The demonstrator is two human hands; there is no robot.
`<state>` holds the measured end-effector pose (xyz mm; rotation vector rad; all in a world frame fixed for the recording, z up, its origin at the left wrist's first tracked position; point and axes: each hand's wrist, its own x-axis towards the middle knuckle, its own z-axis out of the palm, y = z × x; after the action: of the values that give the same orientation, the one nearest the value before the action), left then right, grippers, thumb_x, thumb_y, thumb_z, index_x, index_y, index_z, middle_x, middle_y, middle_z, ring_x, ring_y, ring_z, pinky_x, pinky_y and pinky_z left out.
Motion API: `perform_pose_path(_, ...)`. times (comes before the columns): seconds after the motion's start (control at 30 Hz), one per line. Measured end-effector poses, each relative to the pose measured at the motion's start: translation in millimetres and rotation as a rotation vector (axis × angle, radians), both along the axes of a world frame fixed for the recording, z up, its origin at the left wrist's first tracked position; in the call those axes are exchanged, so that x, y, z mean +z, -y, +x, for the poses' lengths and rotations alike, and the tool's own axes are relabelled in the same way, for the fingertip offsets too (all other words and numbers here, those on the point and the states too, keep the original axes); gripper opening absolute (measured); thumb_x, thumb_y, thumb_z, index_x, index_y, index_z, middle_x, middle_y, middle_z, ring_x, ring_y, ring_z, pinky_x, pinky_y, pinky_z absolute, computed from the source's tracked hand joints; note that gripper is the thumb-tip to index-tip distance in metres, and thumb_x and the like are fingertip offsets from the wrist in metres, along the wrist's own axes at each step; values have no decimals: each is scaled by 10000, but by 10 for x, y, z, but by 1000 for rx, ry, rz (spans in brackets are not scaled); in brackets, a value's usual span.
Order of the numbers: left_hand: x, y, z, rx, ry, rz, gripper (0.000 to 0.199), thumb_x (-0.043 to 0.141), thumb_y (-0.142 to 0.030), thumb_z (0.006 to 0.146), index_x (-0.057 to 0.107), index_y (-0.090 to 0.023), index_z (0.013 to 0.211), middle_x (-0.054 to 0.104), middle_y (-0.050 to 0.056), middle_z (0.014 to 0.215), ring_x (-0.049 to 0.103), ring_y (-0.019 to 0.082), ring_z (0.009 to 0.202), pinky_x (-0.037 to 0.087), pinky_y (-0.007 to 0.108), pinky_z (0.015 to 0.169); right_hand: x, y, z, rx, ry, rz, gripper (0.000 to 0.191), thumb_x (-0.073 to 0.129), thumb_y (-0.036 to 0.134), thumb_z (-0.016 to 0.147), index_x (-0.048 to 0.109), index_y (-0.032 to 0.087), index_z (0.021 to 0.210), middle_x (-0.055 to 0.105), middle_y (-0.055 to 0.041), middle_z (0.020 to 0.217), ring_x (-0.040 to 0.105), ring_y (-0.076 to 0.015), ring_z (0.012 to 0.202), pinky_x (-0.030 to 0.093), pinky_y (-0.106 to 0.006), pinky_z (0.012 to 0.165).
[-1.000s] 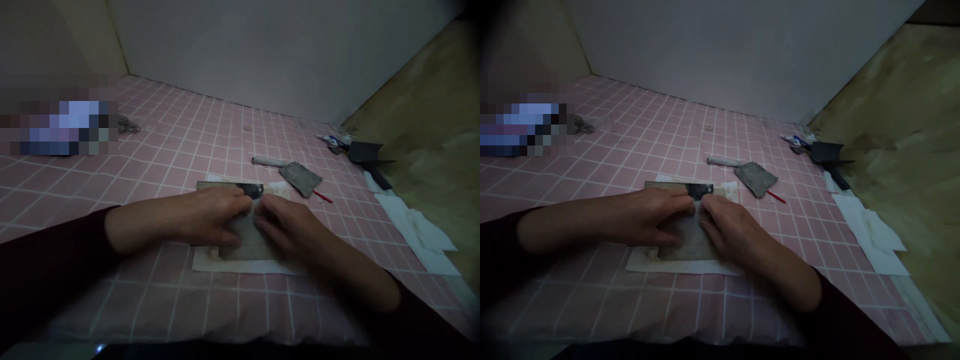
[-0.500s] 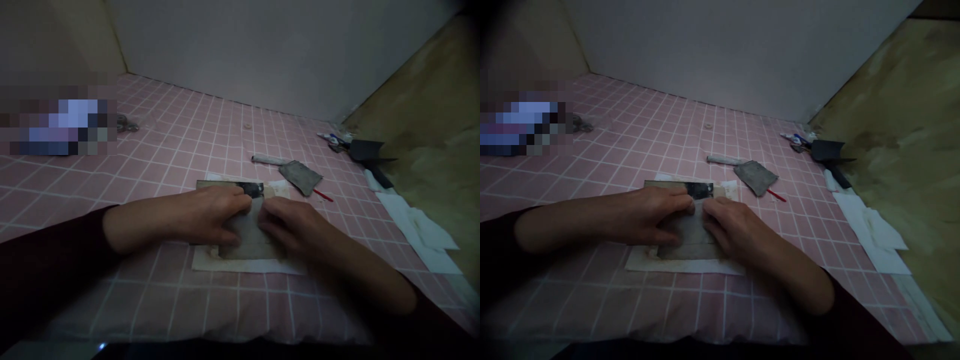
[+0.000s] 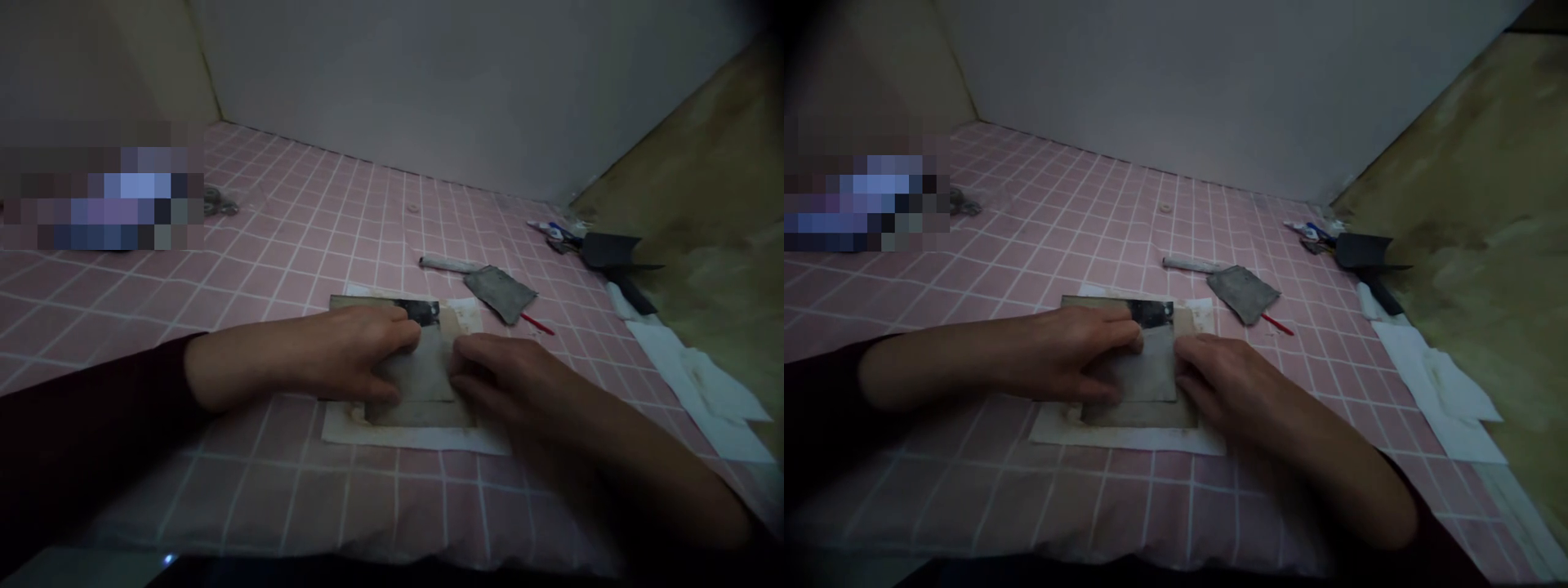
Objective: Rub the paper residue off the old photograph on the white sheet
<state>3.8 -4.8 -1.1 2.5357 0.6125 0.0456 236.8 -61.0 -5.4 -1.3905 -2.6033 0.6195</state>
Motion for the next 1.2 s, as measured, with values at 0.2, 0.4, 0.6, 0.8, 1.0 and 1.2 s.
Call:
perform_pose_path(0.2,-3,-4,0,20,-14,-10,267,700,-282,763,509,-183,920,530,18,961,507,158,828,398,267,697,-59,-23,-94,6,-108,125,140,478,156,912,430,204,791,548,-10,801,482,-128,680,357,-253,614)
perform_pose_path(0.4,-11,-4,-7,-1,2,8,250,702,-279,762,495,-185,867,521,12,934,499,151,805,399,258,668,-14,-14,-32,-59,-21,18,149,536,137,873,445,204,776,545,14,737,491,-121,641,354,-252,593)
perform_pose_path(0.6,-11,-3,1,17,-4,-12,277,710,-272,758,522,-181,940,540,24,977,520,169,867,412,270,723,-39,-12,-109,6,-103,86,141,514,143,906,452,197,791,544,5,774,496,-121,684,372,-253,634)
perform_pose_path(0.8,-2,0,-1,5,-1,1,241,696,-271,759,498,-183,865,528,15,926,500,154,798,394,262,666,-1,7,-59,16,-21,34,178,492,131,909,443,199,751,532,-5,772,501,-125,679,383,-260,633)
perform_pose_path(1.0,-6,-7,-5,14,-2,-17,274,708,-281,761,513,-186,928,533,18,967,512,162,839,409,269,703,-51,3,-85,41,-88,86,150,474,153,929,438,204,792,532,-3,785,491,-124,673,374,-258,626)
perform_pose_path(1.2,-11,-6,1,5,-4,-5,269,707,-284,763,508,-181,914,535,22,964,513,163,839,410,268,701,-61,1,-90,-19,-61,88,142,486,145,910,449,202,786,532,-5,786,496,-127,678,372,-257,622)
